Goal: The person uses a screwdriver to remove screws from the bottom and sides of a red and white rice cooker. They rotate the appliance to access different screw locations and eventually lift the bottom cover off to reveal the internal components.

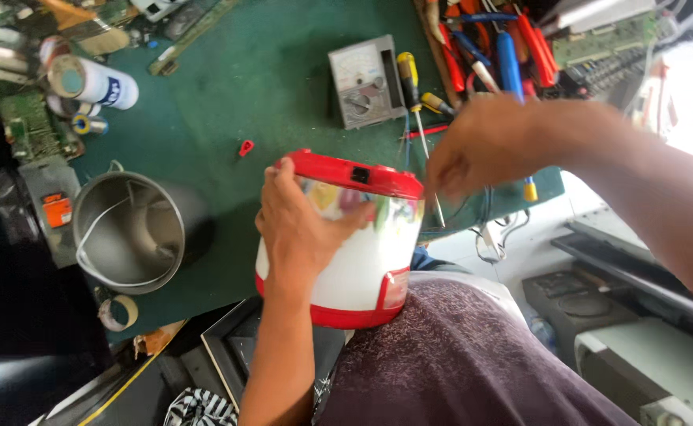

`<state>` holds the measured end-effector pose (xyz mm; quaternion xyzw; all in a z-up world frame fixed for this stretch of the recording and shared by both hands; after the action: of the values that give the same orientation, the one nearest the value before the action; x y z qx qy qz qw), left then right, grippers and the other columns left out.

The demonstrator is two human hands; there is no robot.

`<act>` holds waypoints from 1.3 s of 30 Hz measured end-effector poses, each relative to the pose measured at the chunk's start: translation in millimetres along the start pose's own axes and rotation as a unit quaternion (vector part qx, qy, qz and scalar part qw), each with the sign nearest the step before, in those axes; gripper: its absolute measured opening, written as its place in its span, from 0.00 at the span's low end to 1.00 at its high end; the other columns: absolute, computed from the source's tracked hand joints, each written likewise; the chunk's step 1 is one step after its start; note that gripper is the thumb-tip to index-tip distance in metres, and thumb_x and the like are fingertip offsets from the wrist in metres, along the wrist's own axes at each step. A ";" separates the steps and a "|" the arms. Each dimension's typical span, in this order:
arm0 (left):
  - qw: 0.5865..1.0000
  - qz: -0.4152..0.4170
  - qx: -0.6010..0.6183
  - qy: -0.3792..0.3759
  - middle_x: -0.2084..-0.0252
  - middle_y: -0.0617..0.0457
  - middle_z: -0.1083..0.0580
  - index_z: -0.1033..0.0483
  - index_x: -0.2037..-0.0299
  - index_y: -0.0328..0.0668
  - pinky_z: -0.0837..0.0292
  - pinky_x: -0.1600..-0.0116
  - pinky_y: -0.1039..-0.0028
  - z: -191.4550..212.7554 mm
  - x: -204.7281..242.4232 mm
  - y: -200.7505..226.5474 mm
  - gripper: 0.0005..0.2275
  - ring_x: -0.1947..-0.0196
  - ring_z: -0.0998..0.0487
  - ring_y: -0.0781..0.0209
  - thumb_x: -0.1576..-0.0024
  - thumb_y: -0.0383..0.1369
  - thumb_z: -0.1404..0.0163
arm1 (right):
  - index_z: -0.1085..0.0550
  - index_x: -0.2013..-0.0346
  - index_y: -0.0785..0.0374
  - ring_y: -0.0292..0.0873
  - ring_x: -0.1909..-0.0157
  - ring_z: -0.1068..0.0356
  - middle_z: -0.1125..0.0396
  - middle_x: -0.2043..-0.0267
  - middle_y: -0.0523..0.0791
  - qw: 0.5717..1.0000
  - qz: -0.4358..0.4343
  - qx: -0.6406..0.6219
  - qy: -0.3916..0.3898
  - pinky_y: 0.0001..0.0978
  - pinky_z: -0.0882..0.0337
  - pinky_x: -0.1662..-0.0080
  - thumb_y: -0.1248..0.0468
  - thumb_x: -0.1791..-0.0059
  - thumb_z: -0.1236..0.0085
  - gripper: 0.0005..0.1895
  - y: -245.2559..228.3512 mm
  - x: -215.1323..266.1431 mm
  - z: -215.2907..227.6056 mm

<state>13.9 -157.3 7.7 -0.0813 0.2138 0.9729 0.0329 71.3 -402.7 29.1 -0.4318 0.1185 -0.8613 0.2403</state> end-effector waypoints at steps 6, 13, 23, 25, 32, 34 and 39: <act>0.997 -0.009 0.047 -0.068 0.31 0.16 0.36 0.45 0.24 0.32 0.36 0.31 0.36 -1.7 -8.9 6.3 0.64 0.32 0.32 0.16 0.66 0.69 0.34 | 0.12 0.54 0.37 0.55 0.53 0.16 0.14 0.60 0.42 0.968 0.186 -0.170 -0.006 0.53 0.17 0.54 0.57 0.58 0.28 0.17 -29.3 20.4 -47.8; 0.997 -0.003 0.043 -0.071 0.31 0.19 0.35 0.44 0.26 0.35 0.31 0.37 0.32 2.6 -8.5 9.5 0.65 0.33 0.30 0.16 0.69 0.74 0.36 | 0.18 0.39 0.43 0.61 0.50 0.22 0.22 0.55 0.54 0.891 -0.225 -0.230 0.320 0.51 0.24 0.48 0.44 0.61 0.18 0.36 102.2 53.9 -108.4; 0.826 0.430 0.347 -0.109 0.21 0.39 0.41 0.42 0.21 0.56 0.45 0.23 0.42 25.3 98.0 -103.2 0.35 0.21 0.42 0.35 0.39 0.51 0.47 | 0.22 0.48 0.75 0.53 0.56 0.22 0.31 0.67 0.55 0.645 -0.089 -0.693 0.310 0.53 0.18 0.52 0.60 0.50 0.25 0.24 19.5 -41.9 -143.3; 0.749 0.462 0.473 -0.026 0.18 0.39 0.47 0.47 0.19 0.59 0.48 0.23 0.35 29.1 111.3 -81.3 0.34 0.18 0.48 0.32 0.37 0.45 0.49 | 0.22 0.48 0.76 0.52 0.55 0.21 0.27 0.63 0.57 0.630 -0.070 -0.707 0.315 0.51 0.19 0.50 0.62 0.52 0.24 0.24 21.6 -51.0 -154.4; 0.892 0.244 0.380 0.006 0.18 0.30 0.51 0.48 0.19 0.54 0.55 0.20 0.48 61.9 96.3 -91.5 0.44 0.19 0.49 0.34 0.46 0.42 0.36 | 0.27 0.65 0.69 0.44 0.79 0.28 0.38 0.83 0.49 0.581 0.032 -0.740 0.337 0.35 0.25 0.71 0.58 0.45 0.32 0.17 55.3 -138.0 -209.3; 0.930 0.187 0.316 0.006 0.17 0.31 0.53 0.49 0.19 0.54 0.57 0.19 0.49 62.7 97.4 -88.7 0.47 0.18 0.50 0.33 0.48 0.44 0.35 | 0.28 0.68 0.66 0.42 0.82 0.32 0.39 0.85 0.49 0.581 0.053 -0.740 0.336 0.33 0.31 0.76 0.57 0.44 0.33 0.18 57.1 -160.7 -217.3; 0.947 0.132 0.283 0.076 0.18 0.29 0.54 0.48 0.19 0.49 0.58 0.19 0.52 26.3 128.8 -101.1 0.54 0.19 0.49 0.33 0.56 0.44 0.27 | 0.28 0.73 0.63 0.39 0.82 0.38 0.39 0.86 0.48 0.569 0.120 -0.730 0.361 0.28 0.39 0.74 0.55 0.45 0.36 0.18 -14.5 -69.7 -127.5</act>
<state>-106.8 -50.8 -32.4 -0.1134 0.4912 0.8588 -0.0910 0.3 -354.7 -89.2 -0.0958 0.8340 -0.5303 -0.1180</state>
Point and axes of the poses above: each hand's wrist, its own x-axis away from the middle knuckle, its own z-axis out of the back of the hand, y = z × x, the point moved 8 cm from there along -x, towards the middle knuckle
